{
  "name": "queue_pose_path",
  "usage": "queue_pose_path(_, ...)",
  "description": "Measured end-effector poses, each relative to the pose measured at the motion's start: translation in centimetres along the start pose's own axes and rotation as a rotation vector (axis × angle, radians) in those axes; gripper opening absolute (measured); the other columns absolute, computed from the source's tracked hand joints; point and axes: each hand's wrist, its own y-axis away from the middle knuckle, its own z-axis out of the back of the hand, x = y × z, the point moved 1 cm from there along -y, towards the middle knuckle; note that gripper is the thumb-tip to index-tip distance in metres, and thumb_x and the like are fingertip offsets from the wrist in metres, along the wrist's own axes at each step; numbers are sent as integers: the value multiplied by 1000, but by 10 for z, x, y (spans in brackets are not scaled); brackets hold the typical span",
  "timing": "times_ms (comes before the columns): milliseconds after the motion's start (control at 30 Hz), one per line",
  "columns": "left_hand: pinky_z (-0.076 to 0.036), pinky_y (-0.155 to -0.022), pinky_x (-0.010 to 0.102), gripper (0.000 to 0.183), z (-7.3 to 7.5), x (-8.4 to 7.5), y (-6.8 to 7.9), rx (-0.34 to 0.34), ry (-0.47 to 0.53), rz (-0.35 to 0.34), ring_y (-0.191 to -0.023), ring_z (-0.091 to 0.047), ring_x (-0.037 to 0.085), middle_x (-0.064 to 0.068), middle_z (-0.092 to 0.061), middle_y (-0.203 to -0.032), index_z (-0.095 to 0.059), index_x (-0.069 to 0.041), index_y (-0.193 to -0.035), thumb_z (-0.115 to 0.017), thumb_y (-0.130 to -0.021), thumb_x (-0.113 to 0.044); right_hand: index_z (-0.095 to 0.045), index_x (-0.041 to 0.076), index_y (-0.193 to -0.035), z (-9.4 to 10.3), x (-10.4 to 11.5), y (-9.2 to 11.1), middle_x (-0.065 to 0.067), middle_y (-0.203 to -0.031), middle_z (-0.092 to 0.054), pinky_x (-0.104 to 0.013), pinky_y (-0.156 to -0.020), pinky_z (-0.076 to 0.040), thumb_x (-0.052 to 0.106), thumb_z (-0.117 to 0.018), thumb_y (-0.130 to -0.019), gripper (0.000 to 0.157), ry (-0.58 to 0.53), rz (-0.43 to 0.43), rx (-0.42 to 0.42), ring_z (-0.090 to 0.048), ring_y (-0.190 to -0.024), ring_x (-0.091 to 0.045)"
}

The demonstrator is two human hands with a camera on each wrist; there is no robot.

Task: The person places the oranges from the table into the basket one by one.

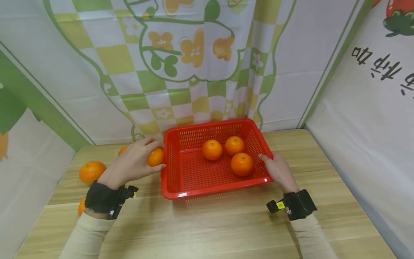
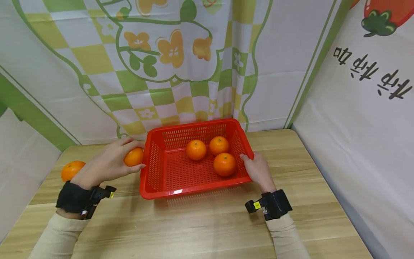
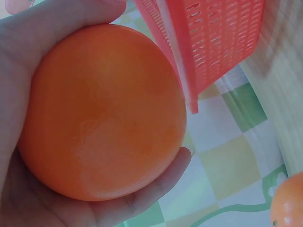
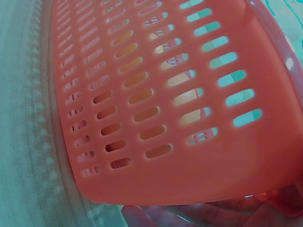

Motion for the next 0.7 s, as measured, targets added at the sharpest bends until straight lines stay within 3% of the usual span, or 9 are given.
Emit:
queue_pose_path(300, -57, -80, 42, 47, 0, -5, -6, -3, 4, -23, -97, -64, 30, 11, -65, -121, -68, -11, -121, -87, -83, -30, -54, -4, -140, 0, 0, 0, -23, -122, -70, -27, -73, -58, 39, -49, -108, 54, 10, 10, 1, -72, -94, -25)
queue_pose_path(700, -53, -74, 37, 51, -3, -13, -19, 29, -4, -45, -88, -61, 24, 10, -64, -114, -68, -12, -123, -87, -82, -35, -54, -3, -141, 0, 0, -1, -22, -124, -69, -26, -74, -58, 40, -48, -109, 54, 3, -4, 7, -72, -95, -26)
